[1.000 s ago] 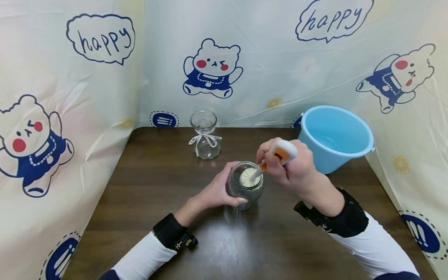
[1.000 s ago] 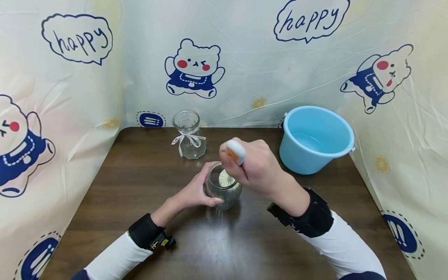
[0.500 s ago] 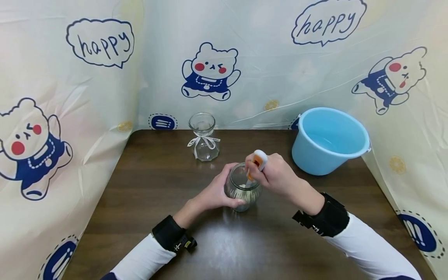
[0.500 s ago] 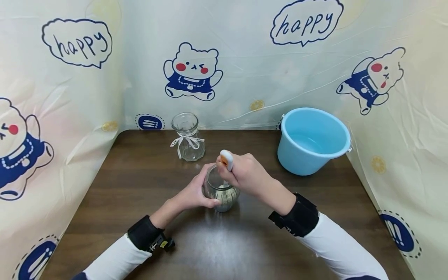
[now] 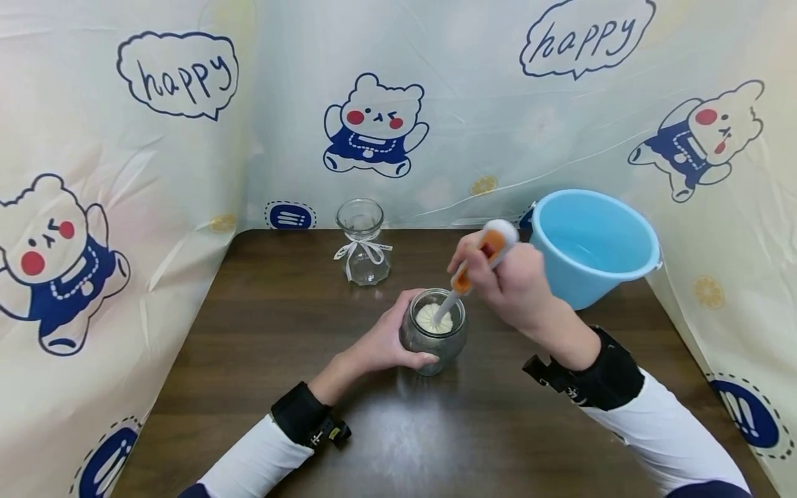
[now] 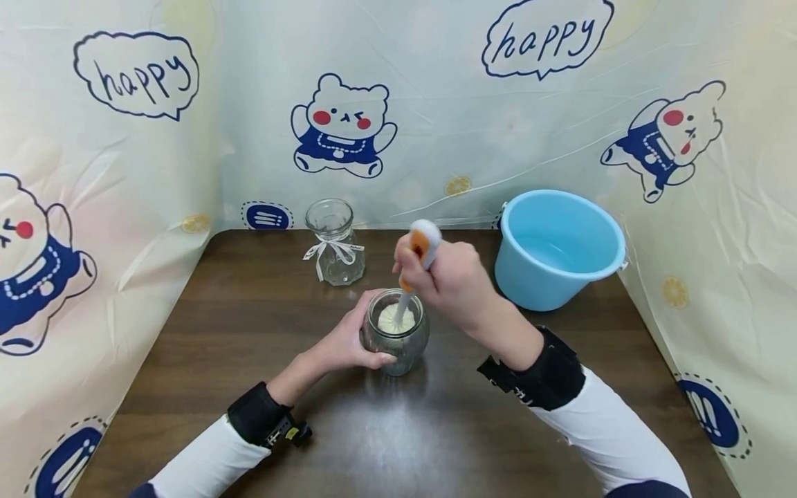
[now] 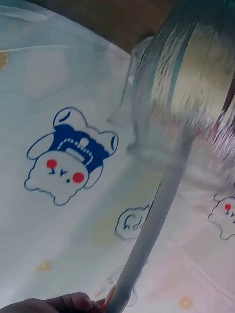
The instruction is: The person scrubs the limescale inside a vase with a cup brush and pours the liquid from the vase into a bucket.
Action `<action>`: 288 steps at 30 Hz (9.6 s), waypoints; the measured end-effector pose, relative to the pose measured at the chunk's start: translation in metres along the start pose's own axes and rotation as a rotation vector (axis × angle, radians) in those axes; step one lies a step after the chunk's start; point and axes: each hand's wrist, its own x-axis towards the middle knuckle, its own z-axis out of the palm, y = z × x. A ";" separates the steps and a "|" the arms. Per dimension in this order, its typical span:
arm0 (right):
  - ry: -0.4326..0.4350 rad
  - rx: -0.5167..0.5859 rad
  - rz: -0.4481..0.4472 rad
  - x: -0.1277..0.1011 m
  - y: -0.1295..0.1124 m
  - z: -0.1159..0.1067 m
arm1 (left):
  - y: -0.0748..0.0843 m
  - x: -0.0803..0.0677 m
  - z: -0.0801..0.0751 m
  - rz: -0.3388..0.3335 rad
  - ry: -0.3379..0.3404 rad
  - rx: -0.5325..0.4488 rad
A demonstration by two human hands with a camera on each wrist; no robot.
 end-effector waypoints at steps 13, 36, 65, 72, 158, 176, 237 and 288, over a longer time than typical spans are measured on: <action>-0.496 0.062 0.427 -0.021 0.001 0.022 | 0.001 -0.001 -0.002 -0.036 -0.026 -0.009; -0.359 -0.096 0.337 -0.005 -0.012 -0.001 | 0.032 0.000 -0.004 -0.023 -0.003 -0.051; -0.464 -0.204 0.310 -0.026 -0.004 0.017 | 0.001 0.000 -0.002 -0.039 -0.010 -0.041; -0.194 -0.217 0.138 -0.007 -0.007 -0.001 | -0.001 0.001 -0.001 -0.023 0.005 -0.002; -0.154 0.021 0.197 -0.038 0.002 0.019 | 0.002 -0.002 -0.003 -0.057 0.000 -0.001; -0.230 -0.241 0.061 -0.006 0.002 -0.009 | 0.001 0.001 -0.002 -0.024 0.001 -0.003; 0.012 0.168 0.159 -0.020 -0.005 0.005 | -0.002 0.001 -0.001 -0.031 0.001 0.015; -0.309 -0.053 0.390 0.010 -0.007 -0.007 | -0.003 0.002 0.001 -0.011 -0.004 -0.019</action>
